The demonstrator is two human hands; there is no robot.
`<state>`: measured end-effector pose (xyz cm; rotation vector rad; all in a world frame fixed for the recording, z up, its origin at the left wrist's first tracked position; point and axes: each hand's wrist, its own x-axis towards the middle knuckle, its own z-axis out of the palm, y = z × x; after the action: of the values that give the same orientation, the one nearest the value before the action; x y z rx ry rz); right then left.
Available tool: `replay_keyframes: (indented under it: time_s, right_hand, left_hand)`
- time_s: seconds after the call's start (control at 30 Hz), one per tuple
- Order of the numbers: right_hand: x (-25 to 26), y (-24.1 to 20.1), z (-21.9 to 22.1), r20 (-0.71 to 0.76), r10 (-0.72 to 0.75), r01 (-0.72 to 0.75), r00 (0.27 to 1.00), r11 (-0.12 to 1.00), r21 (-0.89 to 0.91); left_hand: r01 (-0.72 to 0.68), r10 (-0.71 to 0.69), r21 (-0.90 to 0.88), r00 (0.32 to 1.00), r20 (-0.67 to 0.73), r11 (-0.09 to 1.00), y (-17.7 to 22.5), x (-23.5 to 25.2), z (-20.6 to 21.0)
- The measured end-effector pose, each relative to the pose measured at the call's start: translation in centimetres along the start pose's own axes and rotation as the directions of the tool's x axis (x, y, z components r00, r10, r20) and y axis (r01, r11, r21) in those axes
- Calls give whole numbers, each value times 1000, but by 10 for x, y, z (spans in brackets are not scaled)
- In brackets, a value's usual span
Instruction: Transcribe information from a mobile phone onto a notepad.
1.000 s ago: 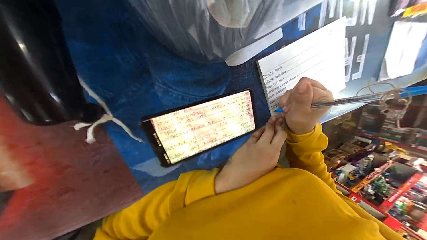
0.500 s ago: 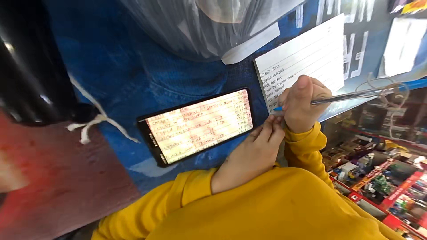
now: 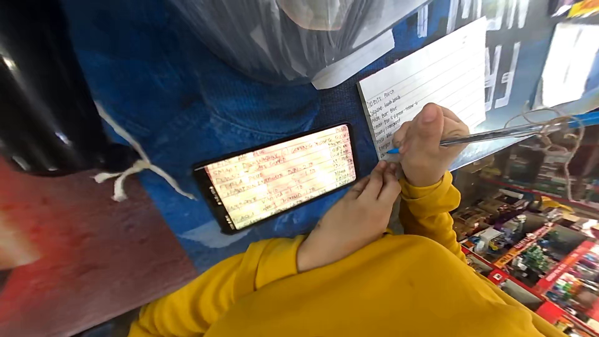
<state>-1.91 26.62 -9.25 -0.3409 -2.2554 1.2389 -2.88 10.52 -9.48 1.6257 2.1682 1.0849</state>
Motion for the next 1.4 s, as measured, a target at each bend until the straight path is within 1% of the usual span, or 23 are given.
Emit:
replay_keyframes:
  time_s: [0.1,0.2,0.3,0.37,0.47,0.53,0.7,0.77,0.83,0.87,0.93,1.0,1.1,1.23,1.37,1.4]
  right_hand:
    - [0,-1,-2,25,21,-21,999,1000,4]
    - [0,0,-1,1,27,-27,1000,999,31]
    - [-1,-1,-2,18,28,-29,999,1000,13]
    - [-1,0,-1,-15,24,-24,1000,1000,14]
    - [-1,-1,-1,-23,37,-37,999,999,-1]
    - [-1,-1,0,-54,33,-33,998,999,-13]
    - [-1,-1,-1,-26,12,-13,1000,999,-44]
    - [1,1,-4,29,-37,39,999,997,-63]
    - [4,3,-7,79,-43,46,996,998,-41]
    - [5,3,-8,78,-17,18,997,1000,-16]
    - [5,2,-8,29,31,-32,999,999,22]
    - [4,3,-6,6,10,-11,1000,1000,4]
    - [3,4,-8,38,-34,35,999,999,-28]
    - [3,5,-7,8,-31,32,999,999,-19]
    - [4,5,-7,-11,4,-3,1000,999,46]
    - [4,5,-7,-19,3,-2,1000,1000,30]
  left_hand:
    - [-2,2,9,1000,15,1000,1,0,-1]
    - [-9,9,17,1000,5,1000,0,0,0]
    - [-33,33,50,999,4,998,0,0,0]
    - [-41,41,52,999,7,998,-1,0,1]
    - [-4,4,-3,1000,8,1000,0,-1,1]
    - [18,-18,-38,1000,-7,999,0,0,2]
    - [-43,42,73,999,6,996,-1,0,1]
    - [-58,57,113,998,10,992,-1,0,0]
    - [-70,70,153,998,9,986,-1,-1,1]
    - [-73,73,168,997,8,983,-1,-1,2]
    - [-84,82,191,996,20,978,-1,0,2]
    - [-97,95,218,995,21,971,-2,0,2]
    - [-92,86,217,996,35,972,-1,0,1]
    - [-88,86,190,996,19,978,-2,1,1]
    - [-97,96,209,995,17,973,-3,1,2]
    - [-94,94,201,996,13,975,-3,1,3]
